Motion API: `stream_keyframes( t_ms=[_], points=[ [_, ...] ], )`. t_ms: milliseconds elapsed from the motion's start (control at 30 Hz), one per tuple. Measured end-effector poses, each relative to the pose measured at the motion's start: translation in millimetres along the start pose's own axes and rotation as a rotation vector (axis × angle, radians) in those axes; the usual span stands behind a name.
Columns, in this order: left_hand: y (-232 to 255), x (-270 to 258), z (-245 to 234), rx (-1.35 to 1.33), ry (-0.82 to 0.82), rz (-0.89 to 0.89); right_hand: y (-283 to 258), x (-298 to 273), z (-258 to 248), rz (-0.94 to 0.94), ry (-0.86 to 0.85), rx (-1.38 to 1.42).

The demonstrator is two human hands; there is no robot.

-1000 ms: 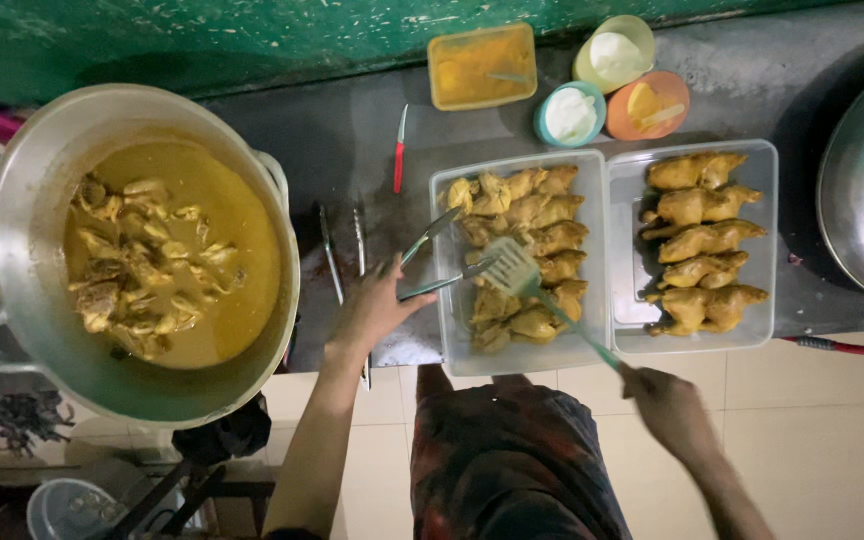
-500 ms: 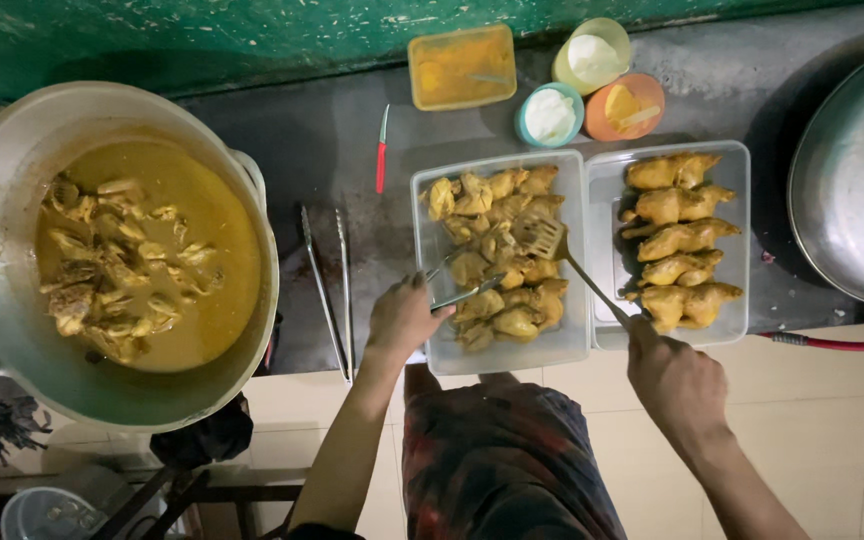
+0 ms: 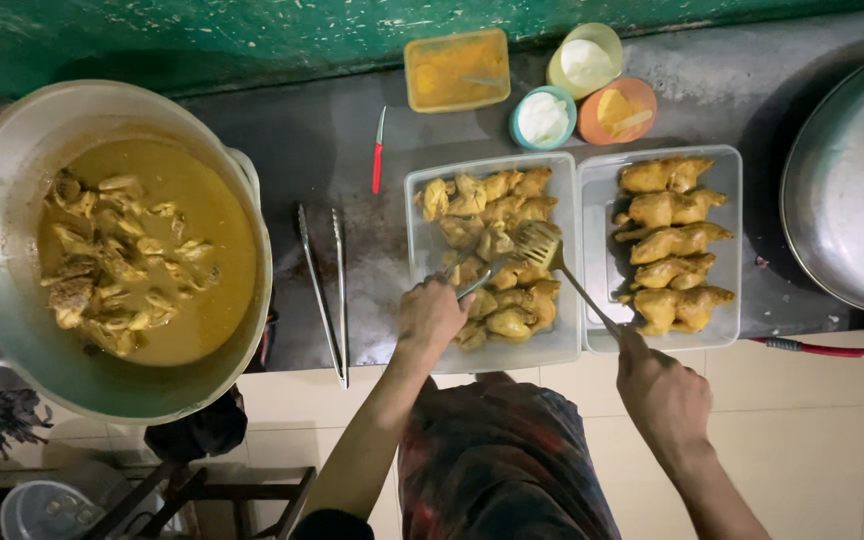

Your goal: The person uses tongs and a slotted spatula to transfer pieces of cooked chicken from a large pot of broth into plastic containers, organizing them into rows.

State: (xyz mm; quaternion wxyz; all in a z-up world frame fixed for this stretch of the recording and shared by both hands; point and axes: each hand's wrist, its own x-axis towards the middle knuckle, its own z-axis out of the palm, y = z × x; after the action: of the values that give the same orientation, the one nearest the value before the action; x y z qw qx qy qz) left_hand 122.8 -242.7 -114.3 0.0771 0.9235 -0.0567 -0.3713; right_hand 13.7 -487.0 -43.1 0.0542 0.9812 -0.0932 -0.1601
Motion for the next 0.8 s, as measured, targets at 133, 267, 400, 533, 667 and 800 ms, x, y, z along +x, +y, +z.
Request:
stream_keyframes(
  t_ms=[133,267,400,533,667,800],
  points=[
    [3.1,8.1,10.9,-0.013,-0.051,-0.033,-4.6,2.1,2.3,0.024,-0.043,0.031],
    [0.2,9.7,10.7,-0.061,0.009,-0.083,-3.8,4.7,0.5,0.042,-0.071,0.092],
    [-8.5,5.9,4.4,-0.044,-0.017,-0.094,-4.3,5.8,3.3,0.078,-0.089,0.107],
    [-9.5,-0.5,1.0,-0.101,-0.064,-0.131,-1.0,5.8,7.8,0.098,-0.084,0.165],
    [-30.5,-0.7,25.5,-0.070,0.155,-0.004,-2.1,10.0,2.4,0.177,-0.187,0.260],
    [-34.7,-6.3,39.9,0.010,0.222,0.037,-1.7,13.0,8.2,0.114,-0.210,0.127]
  ],
)
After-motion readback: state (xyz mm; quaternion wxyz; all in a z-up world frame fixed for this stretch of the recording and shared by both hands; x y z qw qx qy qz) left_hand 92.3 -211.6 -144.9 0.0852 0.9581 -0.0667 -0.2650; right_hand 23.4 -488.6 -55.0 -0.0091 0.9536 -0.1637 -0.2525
